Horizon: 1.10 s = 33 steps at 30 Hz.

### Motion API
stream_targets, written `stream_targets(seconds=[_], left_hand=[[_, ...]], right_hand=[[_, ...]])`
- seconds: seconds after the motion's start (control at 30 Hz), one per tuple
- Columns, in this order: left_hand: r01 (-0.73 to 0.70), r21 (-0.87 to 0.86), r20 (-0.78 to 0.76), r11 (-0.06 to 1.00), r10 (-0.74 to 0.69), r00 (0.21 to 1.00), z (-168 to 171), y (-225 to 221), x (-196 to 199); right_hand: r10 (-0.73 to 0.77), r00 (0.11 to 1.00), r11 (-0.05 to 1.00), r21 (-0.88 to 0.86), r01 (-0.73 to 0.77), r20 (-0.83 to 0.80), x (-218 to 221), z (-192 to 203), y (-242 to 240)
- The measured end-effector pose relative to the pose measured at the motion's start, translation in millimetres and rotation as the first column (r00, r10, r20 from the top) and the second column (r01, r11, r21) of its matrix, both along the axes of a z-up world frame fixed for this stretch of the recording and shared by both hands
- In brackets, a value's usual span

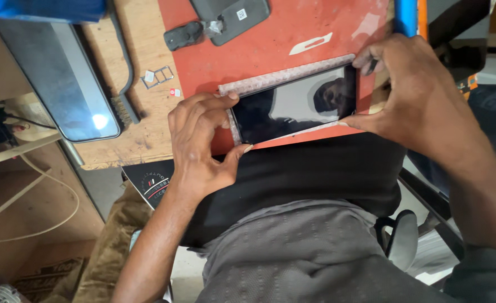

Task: The person cleans a smartphone screen with a yellow cloth, then sprays a liquid onto the cloth and wipes the screen again. They peel the backing from a screen protector and align it over the phone, pressing it down to adhere. Finally, they lift the phone to inspect the applied protector.

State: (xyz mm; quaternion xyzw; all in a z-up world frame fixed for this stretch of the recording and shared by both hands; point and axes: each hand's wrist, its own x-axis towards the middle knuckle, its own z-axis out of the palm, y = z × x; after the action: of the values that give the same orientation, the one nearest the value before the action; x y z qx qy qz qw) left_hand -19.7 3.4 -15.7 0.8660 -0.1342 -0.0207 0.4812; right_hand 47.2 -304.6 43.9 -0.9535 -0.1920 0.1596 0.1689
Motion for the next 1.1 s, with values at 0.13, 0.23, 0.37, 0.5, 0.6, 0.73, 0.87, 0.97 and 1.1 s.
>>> stream_targets(seconds=[0.13,0.23,0.37,0.5,0.6,0.73,0.87,0.97,1.1], left_hand=[[-0.004,0.017,0.004,1.0,0.004,1.0,-0.3,-1.3,-0.5],[-0.008,0.021,0.008,1.0,0.008,1.0,-0.3,-1.8,0.0],[-0.009,0.018,0.019,1.0,0.009,1.0,-0.3,-2.6,0.7],[-0.011,0.025,0.005,1.0,0.01,1.0,0.5,-2.9,1.4],[-0.006,0.016,0.012,1.0,0.006,1.0,0.0,-2.8,1.8],[-0.013,0.022,0.001,1.0,0.013,1.0,-0.1,-2.7,1.2],[-0.014,0.027,0.004,1.0,0.014,1.0,-0.7,-2.6,0.8],[-0.011,0.03,0.007,0.999,0.011,1.0,-1.4,-2.7,1.1],[-0.008,0.034,0.012,0.999,0.008,1.0,-1.3,-2.3,0.7]], right_hand=[[0.02,1.0,0.999,0.044,-0.019,-0.002,-0.4,0.9,-2.5],[0.006,1.0,0.999,0.048,-0.005,-0.018,-0.4,2.2,-3.5],[0.003,1.0,0.998,0.056,-0.001,-0.028,-0.8,1.5,-5.2],[0.01,1.0,0.998,0.068,-0.009,-0.006,0.7,-0.1,-5.2],[-0.004,0.999,0.999,0.038,0.006,-0.052,0.8,0.9,-4.7],[0.001,0.999,0.999,0.042,0.001,-0.046,1.4,4.1,-1.5],[0.004,0.999,0.999,0.034,-0.002,-0.041,2.4,6.6,1.2],[-0.006,0.999,1.0,0.029,0.008,-0.053,2.1,7.5,0.7],[0.004,0.999,0.999,0.034,-0.002,-0.039,1.4,7.1,-0.3]])
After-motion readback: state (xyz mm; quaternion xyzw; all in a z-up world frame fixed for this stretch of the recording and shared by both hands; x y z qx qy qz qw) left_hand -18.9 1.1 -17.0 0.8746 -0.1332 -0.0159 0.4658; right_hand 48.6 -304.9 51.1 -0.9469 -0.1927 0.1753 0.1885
